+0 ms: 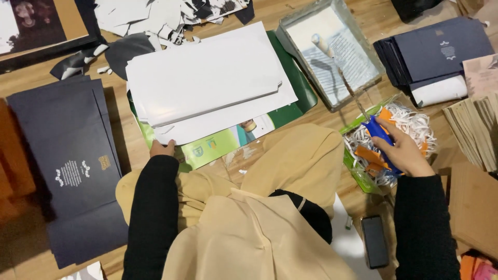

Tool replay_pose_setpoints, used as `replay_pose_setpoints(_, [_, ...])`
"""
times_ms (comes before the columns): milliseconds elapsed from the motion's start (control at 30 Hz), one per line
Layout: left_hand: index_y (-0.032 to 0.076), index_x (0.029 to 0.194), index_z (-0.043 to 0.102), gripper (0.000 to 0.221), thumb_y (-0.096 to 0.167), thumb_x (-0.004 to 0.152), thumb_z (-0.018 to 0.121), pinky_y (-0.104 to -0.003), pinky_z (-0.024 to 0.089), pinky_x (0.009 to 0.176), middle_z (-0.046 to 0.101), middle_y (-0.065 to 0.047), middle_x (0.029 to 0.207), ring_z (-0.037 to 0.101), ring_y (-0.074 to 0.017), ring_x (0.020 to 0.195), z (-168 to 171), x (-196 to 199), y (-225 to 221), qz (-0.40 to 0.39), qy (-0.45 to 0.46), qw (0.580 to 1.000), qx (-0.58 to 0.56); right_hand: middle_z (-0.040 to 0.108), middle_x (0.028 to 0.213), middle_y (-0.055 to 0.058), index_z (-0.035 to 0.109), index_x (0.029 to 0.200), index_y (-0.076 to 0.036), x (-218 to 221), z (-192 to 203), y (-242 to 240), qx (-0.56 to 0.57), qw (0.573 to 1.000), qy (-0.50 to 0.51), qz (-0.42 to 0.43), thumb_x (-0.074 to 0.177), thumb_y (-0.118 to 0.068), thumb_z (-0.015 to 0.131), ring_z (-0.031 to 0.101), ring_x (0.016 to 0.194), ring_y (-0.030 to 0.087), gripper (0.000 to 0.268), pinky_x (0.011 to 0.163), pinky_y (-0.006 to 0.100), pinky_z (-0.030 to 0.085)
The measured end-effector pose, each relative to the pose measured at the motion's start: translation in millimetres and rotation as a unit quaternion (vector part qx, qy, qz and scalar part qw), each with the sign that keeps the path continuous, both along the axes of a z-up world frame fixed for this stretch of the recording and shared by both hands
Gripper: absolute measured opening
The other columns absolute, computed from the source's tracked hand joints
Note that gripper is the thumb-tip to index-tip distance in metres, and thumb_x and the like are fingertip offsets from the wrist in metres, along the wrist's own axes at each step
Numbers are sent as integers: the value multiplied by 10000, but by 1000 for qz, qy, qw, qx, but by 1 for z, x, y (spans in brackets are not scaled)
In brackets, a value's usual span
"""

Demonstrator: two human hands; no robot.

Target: Applying glue to paper covers using a roller and attaching cardboard pieces to assemble covers.

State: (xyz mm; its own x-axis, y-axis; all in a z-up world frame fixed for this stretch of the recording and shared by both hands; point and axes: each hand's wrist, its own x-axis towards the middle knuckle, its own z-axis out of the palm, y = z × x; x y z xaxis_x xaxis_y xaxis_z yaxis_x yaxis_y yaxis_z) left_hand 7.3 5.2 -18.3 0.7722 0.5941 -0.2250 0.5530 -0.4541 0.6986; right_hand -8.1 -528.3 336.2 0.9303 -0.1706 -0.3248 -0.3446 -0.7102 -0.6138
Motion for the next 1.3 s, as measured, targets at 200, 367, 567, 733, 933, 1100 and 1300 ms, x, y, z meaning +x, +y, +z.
replay_pose_setpoints(200, [-52, 958, 506, 429, 334, 794, 596, -378, 451, 748, 573, -227, 871, 558, -365, 790, -20, 7, 5, 63, -33, 997, 2, 623, 1040, 137, 407, 1357, -244, -6, 11, 37, -155, 980, 1, 125, 811, -171, 528, 578, 633, 249, 564, 567, 334, 454])
replay_pose_setpoints(367, [-34, 1005, 493, 395, 269, 779, 609, -352, 474, 739, 581, -202, 901, 582, -319, 792, -3, 5, 1, 112, -51, 991, -58, 633, 980, 113, 415, 1342, -210, -9, 1, 62, -248, 936, -53, 246, 795, -231, 523, 608, 741, 295, 558, 654, 364, 471])
replay_pose_setpoints(567, [82, 1148, 511, 495, 419, 801, 615, -414, 466, 855, 571, -163, 1060, 558, -310, 1027, -15, 19, 14, 90, 116, 987, -64, 600, 1013, 132, 335, 1364, -400, 5, -26, 78, -353, 895, 62, 265, 883, -338, 417, 608, 953, 358, 492, 826, 427, 486])
replay_pose_setpoints(733, [59, 1189, 474, 496, 348, 814, 622, -414, 480, 833, 566, -175, 1074, 562, -308, 1026, -8, 22, 13, 69, 127, 988, -63, 575, 1028, 191, 352, 1366, -337, 41, -57, 95, -355, 889, 33, 286, 878, -297, 434, 602, 943, 403, 496, 814, 462, 488])
replay_pose_setpoints(933, [77, 1191, 474, 496, 353, 810, 629, -410, 484, 831, 571, -165, 1073, 566, -298, 1022, 5, 20, 9, 74, 139, 985, -68, 584, 931, 188, 359, 1385, -302, 134, -96, 133, -331, 900, -33, 280, 877, -274, 466, 608, 921, 350, 520, 794, 457, 478])
replay_pose_setpoints(1100, [49, 1205, 463, 494, 332, 829, 613, -418, 475, 851, 559, -193, 1078, 551, -324, 1039, 17, 18, 8, 69, 132, 985, -84, 593, 924, 198, 366, 1383, -287, 131, -84, 124, -337, 894, -29, 293, 863, -257, 476, 612, 916, 348, 532, 800, 462, 482])
replay_pose_setpoints(1300, [52, 1207, 458, 500, 344, 832, 612, -425, 468, 860, 553, -195, 1085, 545, -331, 1047, 22, 19, 6, 61, 152, 984, -66, 566, 1018, 222, 339, 1369, -302, 24, -24, 104, -372, 879, 94, 282, 869, -279, 401, 604, 933, 426, 505, 814, 484, 505])
